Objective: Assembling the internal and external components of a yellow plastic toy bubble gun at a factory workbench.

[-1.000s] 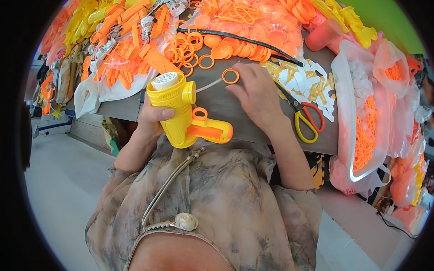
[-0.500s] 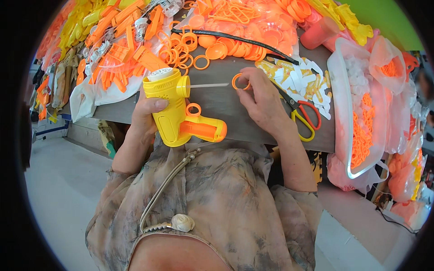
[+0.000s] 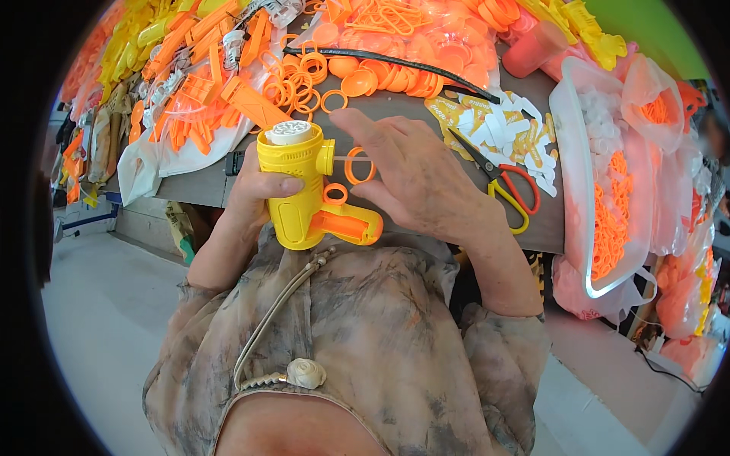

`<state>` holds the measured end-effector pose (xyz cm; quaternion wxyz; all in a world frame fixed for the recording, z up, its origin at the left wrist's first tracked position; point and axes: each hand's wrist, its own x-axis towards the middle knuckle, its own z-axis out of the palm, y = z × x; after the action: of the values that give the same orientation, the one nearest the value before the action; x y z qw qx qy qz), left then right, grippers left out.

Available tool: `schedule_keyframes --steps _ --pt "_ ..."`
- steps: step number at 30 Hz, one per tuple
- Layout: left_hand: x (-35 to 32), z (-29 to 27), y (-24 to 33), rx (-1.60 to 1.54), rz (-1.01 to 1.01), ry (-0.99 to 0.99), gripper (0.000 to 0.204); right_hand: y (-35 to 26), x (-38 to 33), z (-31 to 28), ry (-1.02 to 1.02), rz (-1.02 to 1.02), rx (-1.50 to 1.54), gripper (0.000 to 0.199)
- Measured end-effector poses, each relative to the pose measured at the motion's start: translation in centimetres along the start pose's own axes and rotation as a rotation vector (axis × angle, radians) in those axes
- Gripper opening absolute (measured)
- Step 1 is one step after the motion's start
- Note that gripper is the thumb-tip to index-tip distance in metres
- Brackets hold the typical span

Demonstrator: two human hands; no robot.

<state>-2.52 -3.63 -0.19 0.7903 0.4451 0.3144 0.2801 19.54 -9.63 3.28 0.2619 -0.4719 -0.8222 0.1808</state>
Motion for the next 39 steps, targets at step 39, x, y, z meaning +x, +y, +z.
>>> schedule_keyframes --steps 39 --pt "-2.4 1.0 0.3 0.56 0.427 -0.143 0.07 -1.3 -1.2 2.9 0.136 -0.307 0.105 0.038"
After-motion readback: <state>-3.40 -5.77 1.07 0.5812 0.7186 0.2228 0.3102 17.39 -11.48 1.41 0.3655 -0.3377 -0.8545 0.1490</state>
